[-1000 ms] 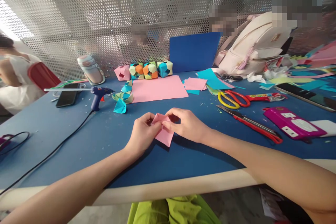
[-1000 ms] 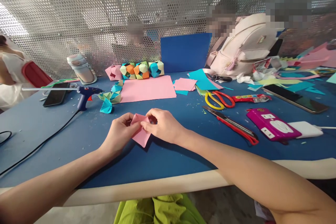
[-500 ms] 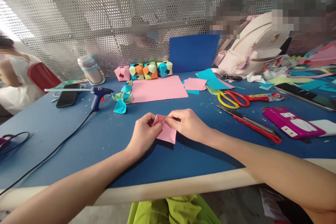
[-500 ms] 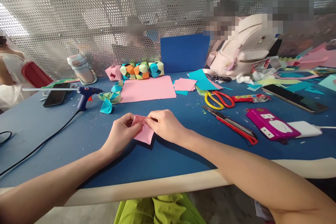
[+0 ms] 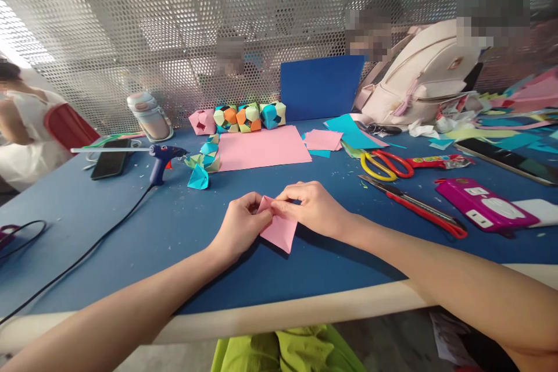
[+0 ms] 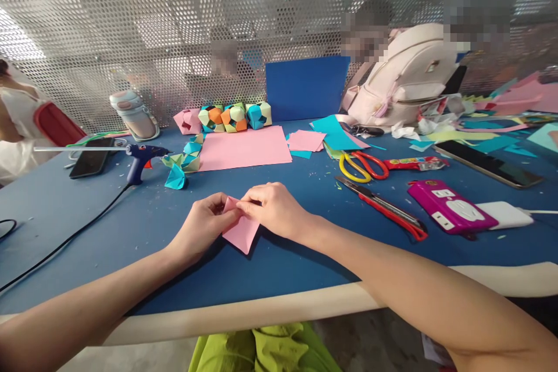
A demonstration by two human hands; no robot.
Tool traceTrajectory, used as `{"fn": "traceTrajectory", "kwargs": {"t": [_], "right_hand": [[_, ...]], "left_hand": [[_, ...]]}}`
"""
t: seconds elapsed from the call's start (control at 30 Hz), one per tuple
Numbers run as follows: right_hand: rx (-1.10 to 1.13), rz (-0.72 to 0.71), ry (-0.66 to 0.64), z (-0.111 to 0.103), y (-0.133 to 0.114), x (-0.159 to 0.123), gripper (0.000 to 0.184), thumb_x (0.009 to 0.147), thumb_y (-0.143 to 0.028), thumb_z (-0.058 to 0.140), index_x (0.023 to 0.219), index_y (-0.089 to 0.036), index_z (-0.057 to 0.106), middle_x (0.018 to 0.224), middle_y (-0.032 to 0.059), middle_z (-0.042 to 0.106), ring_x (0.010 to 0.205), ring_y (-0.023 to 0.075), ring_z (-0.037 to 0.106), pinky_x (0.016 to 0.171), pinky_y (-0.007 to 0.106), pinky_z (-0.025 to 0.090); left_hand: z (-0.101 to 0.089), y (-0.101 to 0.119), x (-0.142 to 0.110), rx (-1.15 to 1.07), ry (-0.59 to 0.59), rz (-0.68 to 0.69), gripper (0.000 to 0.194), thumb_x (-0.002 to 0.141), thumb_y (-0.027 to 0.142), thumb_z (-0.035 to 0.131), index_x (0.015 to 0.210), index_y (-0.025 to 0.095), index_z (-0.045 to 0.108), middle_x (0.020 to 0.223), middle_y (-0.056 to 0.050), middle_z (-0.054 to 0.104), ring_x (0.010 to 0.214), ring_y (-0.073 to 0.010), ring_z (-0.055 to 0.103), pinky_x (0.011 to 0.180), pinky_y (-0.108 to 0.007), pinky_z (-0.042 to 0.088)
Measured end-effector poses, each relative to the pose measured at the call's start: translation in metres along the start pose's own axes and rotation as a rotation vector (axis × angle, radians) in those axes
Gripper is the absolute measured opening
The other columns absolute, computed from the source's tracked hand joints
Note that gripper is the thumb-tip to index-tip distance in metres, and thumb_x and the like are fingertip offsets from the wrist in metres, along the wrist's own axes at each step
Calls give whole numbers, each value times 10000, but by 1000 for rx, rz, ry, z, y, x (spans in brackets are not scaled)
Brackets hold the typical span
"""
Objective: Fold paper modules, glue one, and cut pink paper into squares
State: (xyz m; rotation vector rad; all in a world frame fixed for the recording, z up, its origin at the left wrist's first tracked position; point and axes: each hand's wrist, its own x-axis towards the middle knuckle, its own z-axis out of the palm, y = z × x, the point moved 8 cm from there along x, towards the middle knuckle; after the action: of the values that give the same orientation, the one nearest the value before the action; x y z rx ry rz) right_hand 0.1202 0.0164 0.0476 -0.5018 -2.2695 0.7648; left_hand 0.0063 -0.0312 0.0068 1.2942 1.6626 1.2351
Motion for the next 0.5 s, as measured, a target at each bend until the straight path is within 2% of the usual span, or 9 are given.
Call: {"fn": "traceTrajectory", "kwargs": {"t": [0.1, 0.3, 0.5], "right_hand": [[17, -22, 12, 0, -1, 0, 130, 846, -169, 603, 774, -179, 711, 757, 12, 710, 682, 120, 612, 655, 249, 431], [-124, -188, 64, 0, -12, -3, 161, 894, -222, 568, 763, -187, 655, 724, 8, 679, 667, 119, 594, 691, 273, 400], [-130, -263, -13, 4, -22, -5, 162, 917, -227, 532, 774, -179, 592, 730, 10, 642, 676, 123, 568, 705, 271, 407]], "left_hand": [[1, 0, -1, 22, -9, -10, 154, 664, 273, 592, 603, 171, 494, 582, 54, 442, 564, -90, 374, 509, -205, 289], [4, 4, -3, 71, -35, -2, 125, 636, 244, 544, 570, 185, 456, 543, 65, 423, 535, -88, 354, 488, -211, 272], [4, 11, -4, 187, -29, 43, 98, 634, 222, 527, 555, 179, 488, 524, 64, 440, 538, -93, 367, 492, -214, 281]]}}
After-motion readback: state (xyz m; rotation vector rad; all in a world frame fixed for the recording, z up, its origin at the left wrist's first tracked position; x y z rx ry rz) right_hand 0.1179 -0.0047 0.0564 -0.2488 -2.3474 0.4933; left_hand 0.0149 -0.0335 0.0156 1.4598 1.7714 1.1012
